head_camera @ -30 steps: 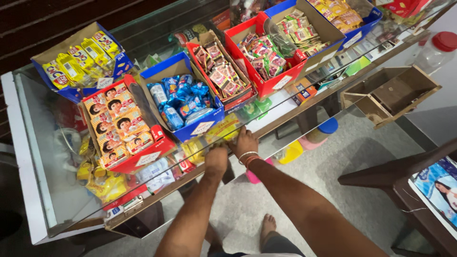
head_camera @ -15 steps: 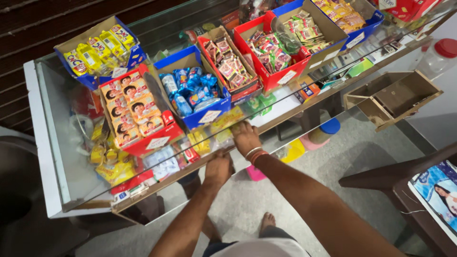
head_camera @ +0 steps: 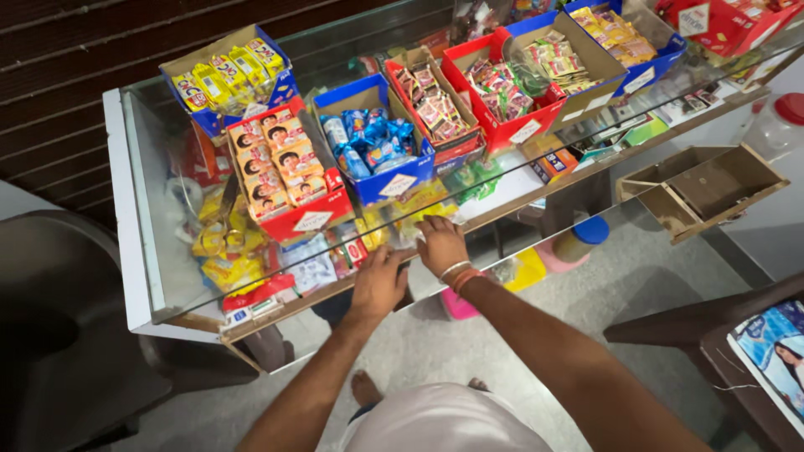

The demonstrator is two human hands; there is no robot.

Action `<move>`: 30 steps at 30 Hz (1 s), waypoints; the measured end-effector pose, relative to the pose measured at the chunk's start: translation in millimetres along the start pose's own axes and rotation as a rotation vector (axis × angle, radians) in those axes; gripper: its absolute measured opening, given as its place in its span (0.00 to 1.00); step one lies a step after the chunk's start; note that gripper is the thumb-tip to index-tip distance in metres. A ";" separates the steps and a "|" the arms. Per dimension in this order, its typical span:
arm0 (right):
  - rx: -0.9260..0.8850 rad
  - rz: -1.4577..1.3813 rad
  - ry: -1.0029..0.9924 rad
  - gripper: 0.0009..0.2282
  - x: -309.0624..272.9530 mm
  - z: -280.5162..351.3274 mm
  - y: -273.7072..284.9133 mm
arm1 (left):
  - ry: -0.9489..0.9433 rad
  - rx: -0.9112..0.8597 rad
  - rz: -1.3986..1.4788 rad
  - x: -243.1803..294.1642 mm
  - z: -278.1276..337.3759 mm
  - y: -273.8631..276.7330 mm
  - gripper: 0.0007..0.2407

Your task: The person picks up small snack packets from a display counter and places them into a plastic bag. They then pick up boxes from the floor and place them on the counter.

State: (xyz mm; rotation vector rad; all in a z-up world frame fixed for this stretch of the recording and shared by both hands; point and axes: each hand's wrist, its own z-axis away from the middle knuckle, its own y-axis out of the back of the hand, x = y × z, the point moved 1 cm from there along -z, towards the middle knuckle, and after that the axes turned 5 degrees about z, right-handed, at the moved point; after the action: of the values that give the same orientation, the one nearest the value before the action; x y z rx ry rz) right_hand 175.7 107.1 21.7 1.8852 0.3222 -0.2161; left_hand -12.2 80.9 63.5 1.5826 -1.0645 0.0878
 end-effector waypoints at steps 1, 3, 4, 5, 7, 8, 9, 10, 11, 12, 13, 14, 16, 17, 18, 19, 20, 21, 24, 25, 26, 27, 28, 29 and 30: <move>0.020 -0.034 -0.023 0.16 -11.6 2.8 11.7 | -0.059 0.065 0.018 5.1 -0.8 8.0 0.15; 0.065 -0.099 -0.072 0.14 -36.1 7.3 33.2 | -0.140 0.159 0.017 12.0 -2.2 24.6 0.13; 0.119 -0.113 -0.050 0.14 -47.7 8.4 42.3 | -0.160 0.187 -0.001 13.9 0.4 32.0 0.13; 0.172 -0.126 -0.027 0.14 -58.5 8.6 49.7 | -0.180 0.216 -0.018 14.7 0.6 37.9 0.12; 0.269 -0.122 0.042 0.16 -76.7 5.9 60.1 | -0.237 0.239 -0.114 9.8 -3.0 49.4 0.14; 0.312 -0.104 0.089 0.18 -84.4 2.8 62.2 | -0.265 0.252 -0.161 4.1 -4.0 54.6 0.16; 0.356 -0.085 0.136 0.21 -90.2 -0.1 63.3 | -0.273 0.226 -0.195 -2.8 -5.8 58.3 0.17; 0.280 -0.030 0.128 0.24 -94.1 -2.5 63.1 | -0.278 0.200 -0.229 -10.0 -8.1 61.0 0.18; 0.204 0.025 0.120 0.28 -97.1 -4.9 61.8 | -0.283 0.174 -0.264 -17.4 -10.1 62.8 0.20; 0.129 0.080 0.110 0.32 -99.4 -7.6 59.3 | -0.274 0.144 -0.252 -26.1 -10.6 64.6 0.20; 0.107 0.130 0.109 0.35 -102.2 -7.3 56.8 | -0.266 0.113 -0.241 -34.5 -9.4 66.0 0.21; 0.087 0.179 0.106 0.38 -105.8 -5.6 54.1 | -0.259 0.082 -0.230 -41.4 -8.8 66.6 0.22; 0.014 0.228 0.078 0.44 -110.5 -6.2 49.2 | -0.309 0.077 -0.248 -51.7 -4.5 66.8 0.26; -0.038 0.227 0.053 0.46 -112.1 -6.1 46.9 | -0.332 0.074 -0.256 -56.4 -3.4 66.9 0.27; -0.096 0.223 0.027 0.48 -114.3 -4.5 44.2 | -0.336 0.059 -0.277 -60.0 -1.9 65.8 0.29; -0.099 0.228 0.020 0.50 -116.4 -4.3 42.2 | -0.340 0.045 -0.298 -62.5 -1.3 64.3 0.30; -0.099 0.233 0.011 0.51 -118.1 -5.6 41.0 | -0.349 0.032 -0.320 -64.6 -2.0 63.8 0.31; -0.099 0.238 0.003 0.52 -120.1 -6.7 40.2 | -0.338 0.011 -0.306 -65.8 -1.4 63.8 0.32; -0.141 0.264 -0.042 0.56 -125.0 -9.5 39.7 | -0.316 -0.024 -0.251 -65.7 -1.2 64.1 0.35; -0.156 0.281 -0.051 0.56 -126.0 -9.5 39.6 | -0.315 -0.021 -0.226 -65.2 -1.0 63.8 0.35; -0.170 0.298 -0.057 0.57 -126.6 -10.1 39.8 | -0.313 -0.014 -0.201 -64.5 -1.3 63.7 0.36; -0.184 0.316 -0.063 0.57 -127.0 -11.3 39.8 | -0.307 -0.014 -0.203 -63.9 -1.9 63.8 0.36; -0.192 0.320 -0.063 0.57 -127.1 -14.0 39.9 | -0.299 -0.010 -0.209 -63.7 -3.1 64.3 0.36; -0.200 0.325 -0.062 0.58 -127.2 -12.2 40.7 | -0.291 -0.006 -0.215 -62.4 -2.2 64.0 0.36; -0.207 0.329 -0.058 0.58 -126.8 -10.1 40.9 | -0.288 0.010 -0.230 -61.1 -0.4 63.4 0.35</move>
State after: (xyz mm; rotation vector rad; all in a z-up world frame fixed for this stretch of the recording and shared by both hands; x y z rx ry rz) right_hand 69.0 89.4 100.3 1.6934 -0.0085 -0.0139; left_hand -89.4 121.4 75.8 1.7508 -1.0920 -0.2991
